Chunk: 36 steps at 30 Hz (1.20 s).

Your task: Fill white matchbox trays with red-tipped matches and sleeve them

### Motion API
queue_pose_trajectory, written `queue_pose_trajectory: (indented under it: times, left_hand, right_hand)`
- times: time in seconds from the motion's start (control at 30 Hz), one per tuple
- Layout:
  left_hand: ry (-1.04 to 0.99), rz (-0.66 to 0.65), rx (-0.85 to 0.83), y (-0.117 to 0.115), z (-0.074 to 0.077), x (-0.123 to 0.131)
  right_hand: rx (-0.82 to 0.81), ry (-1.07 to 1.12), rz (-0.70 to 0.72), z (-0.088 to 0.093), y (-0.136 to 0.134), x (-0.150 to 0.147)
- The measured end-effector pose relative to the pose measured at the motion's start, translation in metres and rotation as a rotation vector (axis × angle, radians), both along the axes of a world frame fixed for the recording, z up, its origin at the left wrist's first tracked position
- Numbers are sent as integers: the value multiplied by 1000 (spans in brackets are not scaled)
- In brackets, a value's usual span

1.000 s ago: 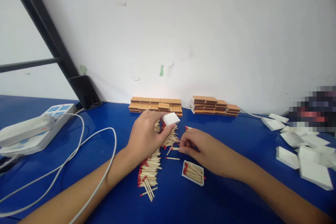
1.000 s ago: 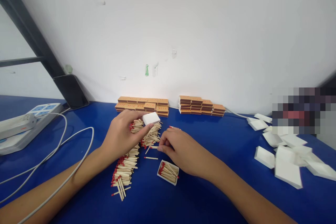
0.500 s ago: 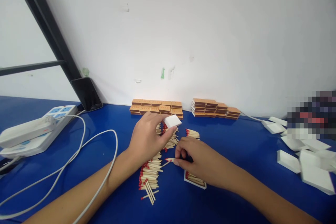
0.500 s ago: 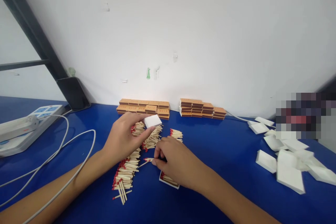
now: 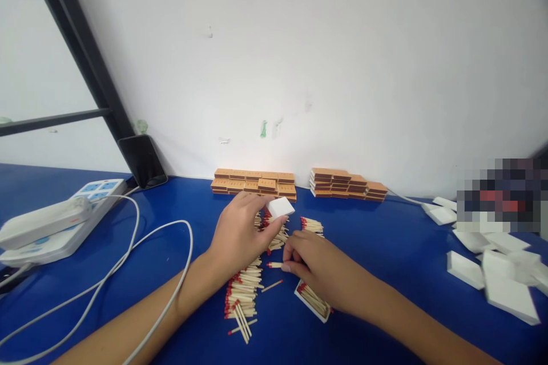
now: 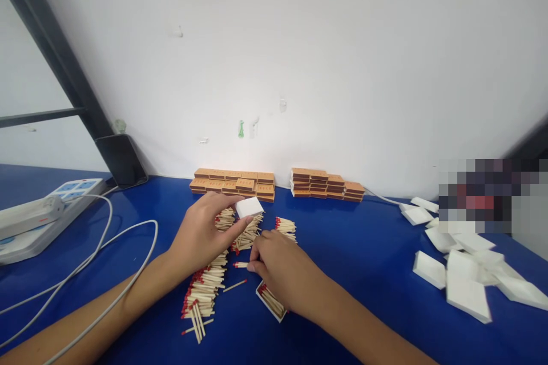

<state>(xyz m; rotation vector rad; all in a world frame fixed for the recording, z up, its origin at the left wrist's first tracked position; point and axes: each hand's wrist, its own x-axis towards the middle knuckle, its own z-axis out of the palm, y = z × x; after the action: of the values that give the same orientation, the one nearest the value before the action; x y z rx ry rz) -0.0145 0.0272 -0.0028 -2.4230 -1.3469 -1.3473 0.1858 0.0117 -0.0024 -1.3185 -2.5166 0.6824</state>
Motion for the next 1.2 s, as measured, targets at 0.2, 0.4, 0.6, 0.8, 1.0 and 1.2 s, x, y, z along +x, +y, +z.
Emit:
queue_pose_trajectory:
  times: [0.2, 0.4, 0.6, 0.8, 1.0, 1.2]
  left_hand:
    - [29, -9, -19, 2, -1, 0]
    - [45, -6, -25, 2, -1, -1]
    - [44, -25, -125, 2, -3, -2]
    - [32, -85, -212, -5, -4, 4]
    - [46, -84, -213, -6, -4, 4]
    - [22, -125, -219, -8, -6, 7]
  right_hand:
    - [12, -51, 16, 1, 0, 1]
    - [150, 16, 26, -3, 7, 15]
    - [248, 92, -95, 8, 24, 40]
    - [345, 184, -138, 8, 25, 45]
    - [372, 185, -120, 7, 24, 43]
    - [397, 247, -133, 10, 24, 44]
